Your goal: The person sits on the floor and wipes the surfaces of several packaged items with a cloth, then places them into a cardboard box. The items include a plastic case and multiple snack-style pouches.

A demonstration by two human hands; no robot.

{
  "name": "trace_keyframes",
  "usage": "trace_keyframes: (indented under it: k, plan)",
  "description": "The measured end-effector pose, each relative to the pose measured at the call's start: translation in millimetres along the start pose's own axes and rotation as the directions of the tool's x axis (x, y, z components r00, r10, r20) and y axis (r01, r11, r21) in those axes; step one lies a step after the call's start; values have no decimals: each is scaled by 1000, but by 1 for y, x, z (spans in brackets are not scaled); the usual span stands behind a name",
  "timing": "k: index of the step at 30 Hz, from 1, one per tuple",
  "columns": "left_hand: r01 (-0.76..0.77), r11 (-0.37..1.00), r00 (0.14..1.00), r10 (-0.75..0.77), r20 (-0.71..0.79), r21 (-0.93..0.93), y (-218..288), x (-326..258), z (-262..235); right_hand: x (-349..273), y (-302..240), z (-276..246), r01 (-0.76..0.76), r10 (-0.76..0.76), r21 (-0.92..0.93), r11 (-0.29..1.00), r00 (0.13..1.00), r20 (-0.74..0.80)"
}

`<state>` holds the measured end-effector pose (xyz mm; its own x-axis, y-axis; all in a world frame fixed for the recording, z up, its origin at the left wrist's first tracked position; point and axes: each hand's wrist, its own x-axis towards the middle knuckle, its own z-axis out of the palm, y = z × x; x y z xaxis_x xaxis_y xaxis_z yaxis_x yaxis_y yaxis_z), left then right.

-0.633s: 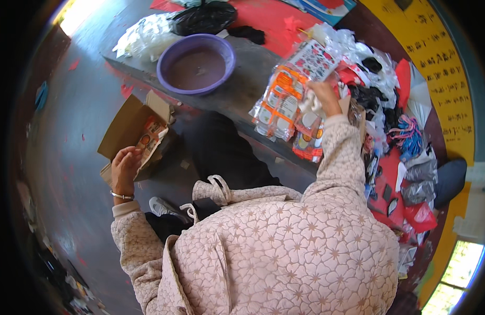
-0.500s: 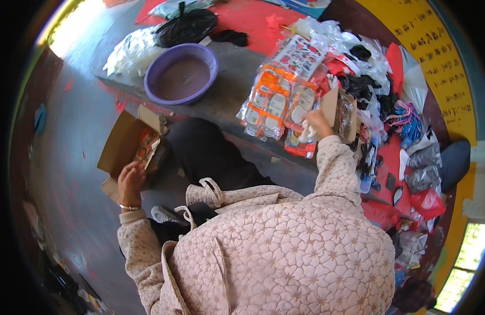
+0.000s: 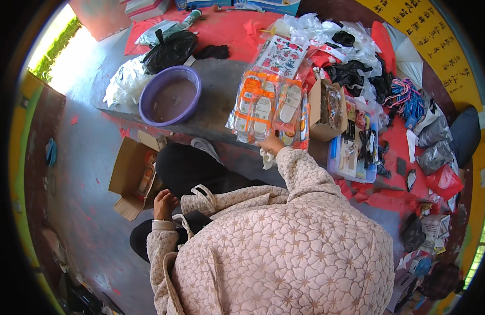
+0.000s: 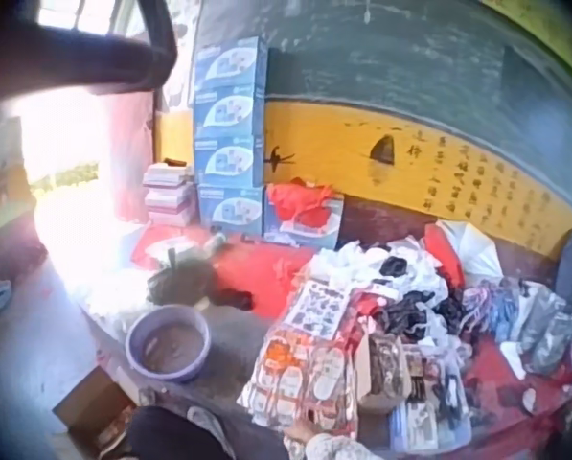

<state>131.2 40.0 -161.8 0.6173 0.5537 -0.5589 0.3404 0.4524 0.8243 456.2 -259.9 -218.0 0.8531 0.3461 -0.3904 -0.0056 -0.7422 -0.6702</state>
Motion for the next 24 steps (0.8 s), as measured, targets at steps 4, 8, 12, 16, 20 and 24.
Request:
trace_keyframes:
  k: [4, 8, 12, 16, 20, 24]
  plan:
    - [-118, 985, 993, 114, 43, 123, -6, 12, 1, 8, 24, -11, -133, 137, 476, 870, 990, 25]
    - [-319, 938, 948, 315, 56, 137, -77, 72, -68, 33, 50, -11, -305, 120, 894, 327, 952, 281]
    - [40, 989, 999, -43, -21, -142, -9, 38, 1, 57, 84, -17, -331, 317, 942, 61, 901, 296]
    - [12, 995, 998, -7, 55, -98, -11, 52, 6, 73, 90, -17, -342, 302, 935, 94, 904, 301]
    - [4, 994, 994, 7, 107, -110, -7, 55, 18, 77, 67, -34, -229, 324, 957, 175, 932, 164]
    - [-20, 1000, 996, 20, 91, 1, -12, 52, 13, 27, 1, -74, -81, -3, 996, -39, 997, 81]
